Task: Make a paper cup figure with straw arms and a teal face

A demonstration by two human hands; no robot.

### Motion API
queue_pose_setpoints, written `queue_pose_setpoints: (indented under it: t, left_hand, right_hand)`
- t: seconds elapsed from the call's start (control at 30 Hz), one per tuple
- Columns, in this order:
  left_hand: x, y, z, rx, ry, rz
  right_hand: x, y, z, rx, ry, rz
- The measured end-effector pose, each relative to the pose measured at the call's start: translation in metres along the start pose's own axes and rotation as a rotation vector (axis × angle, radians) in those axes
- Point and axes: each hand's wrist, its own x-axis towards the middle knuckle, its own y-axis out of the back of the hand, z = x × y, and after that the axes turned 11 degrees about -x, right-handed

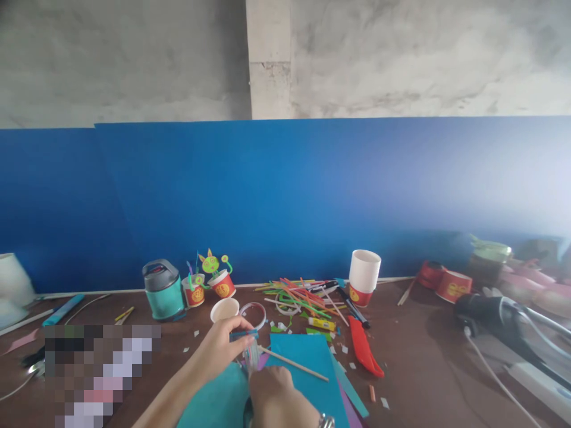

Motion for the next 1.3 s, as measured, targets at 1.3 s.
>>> queue_pose_setpoints:
  t: [1.3]
  left_hand:
    - [0.005, 0.023, 0.016, 0.046, -0.126, -0.144]
  right_hand:
    - [-0.021, 0.084, 0.045, 0.157, -0.078, 0.07]
